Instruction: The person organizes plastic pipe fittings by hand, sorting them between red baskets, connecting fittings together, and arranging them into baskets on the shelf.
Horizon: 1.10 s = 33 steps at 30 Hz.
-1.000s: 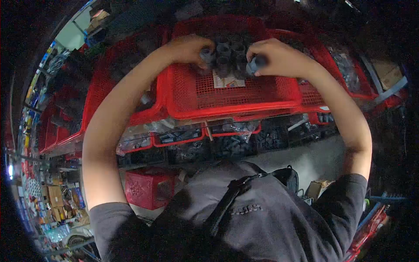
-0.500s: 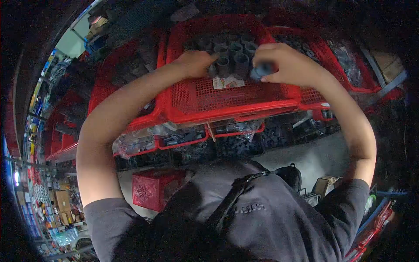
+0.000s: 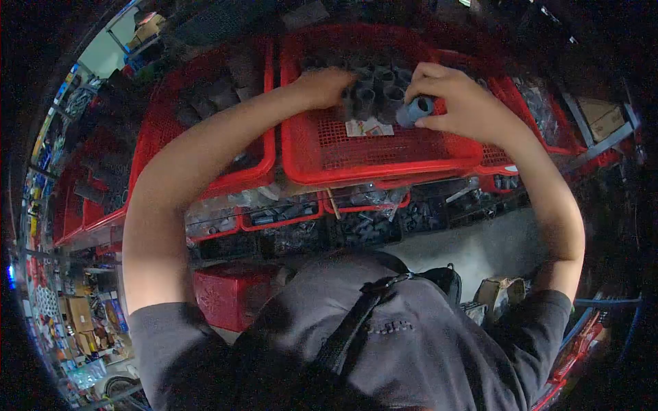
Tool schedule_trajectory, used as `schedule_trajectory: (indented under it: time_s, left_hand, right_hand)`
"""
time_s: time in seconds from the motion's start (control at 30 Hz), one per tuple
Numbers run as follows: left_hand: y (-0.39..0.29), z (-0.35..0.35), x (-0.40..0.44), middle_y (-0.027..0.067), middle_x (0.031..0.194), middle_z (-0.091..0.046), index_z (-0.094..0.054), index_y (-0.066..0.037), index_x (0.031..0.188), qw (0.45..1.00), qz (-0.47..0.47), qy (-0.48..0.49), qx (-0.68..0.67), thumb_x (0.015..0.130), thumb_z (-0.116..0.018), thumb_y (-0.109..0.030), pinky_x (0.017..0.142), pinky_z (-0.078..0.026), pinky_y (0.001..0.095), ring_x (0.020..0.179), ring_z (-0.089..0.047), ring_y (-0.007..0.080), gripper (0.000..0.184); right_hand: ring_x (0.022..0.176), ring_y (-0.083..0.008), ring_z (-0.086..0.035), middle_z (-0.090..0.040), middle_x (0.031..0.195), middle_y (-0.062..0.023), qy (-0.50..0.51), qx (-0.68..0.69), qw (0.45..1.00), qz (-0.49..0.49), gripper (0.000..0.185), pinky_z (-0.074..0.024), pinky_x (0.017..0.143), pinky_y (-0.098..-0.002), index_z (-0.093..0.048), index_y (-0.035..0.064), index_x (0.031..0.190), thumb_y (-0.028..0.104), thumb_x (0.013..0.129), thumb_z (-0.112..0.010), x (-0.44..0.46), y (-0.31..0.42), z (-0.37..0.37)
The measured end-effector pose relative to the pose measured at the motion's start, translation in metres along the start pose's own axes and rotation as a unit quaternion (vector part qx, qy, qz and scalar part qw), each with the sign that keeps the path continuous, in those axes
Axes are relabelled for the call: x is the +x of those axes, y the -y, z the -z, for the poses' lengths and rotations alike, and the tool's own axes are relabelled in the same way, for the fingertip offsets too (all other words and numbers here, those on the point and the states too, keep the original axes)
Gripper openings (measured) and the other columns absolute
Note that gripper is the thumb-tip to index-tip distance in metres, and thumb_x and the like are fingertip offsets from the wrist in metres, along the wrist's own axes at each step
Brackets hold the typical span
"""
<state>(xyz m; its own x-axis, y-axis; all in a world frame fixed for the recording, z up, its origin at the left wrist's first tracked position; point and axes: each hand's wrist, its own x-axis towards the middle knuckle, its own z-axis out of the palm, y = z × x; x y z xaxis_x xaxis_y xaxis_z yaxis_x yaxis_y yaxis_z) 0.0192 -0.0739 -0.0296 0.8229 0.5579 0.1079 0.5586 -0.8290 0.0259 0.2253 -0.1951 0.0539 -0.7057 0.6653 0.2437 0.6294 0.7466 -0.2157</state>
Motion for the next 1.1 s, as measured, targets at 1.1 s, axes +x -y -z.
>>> schedule_trajectory:
  time_s: [1.1]
  left_hand:
    - [0.071,0.058,-0.217,0.018,0.089,-0.054,-0.055,-0.004,0.092,0.962,0.264,0.047,-0.058,0.072,-0.052,-0.039,0.074,-0.04,0.0372,0.085,-0.051,0.0317,0.041]
  right_hand:
    - [0.093,-0.0319,-0.045,-0.052,0.092,-0.0169,0.122,-0.156,0.979,-0.046,0.027,-0.0339,0.081,-0.0401,-0.057,-0.0015,0.085,0.007,0.059,-0.055,0.143,-0.037,-0.106]
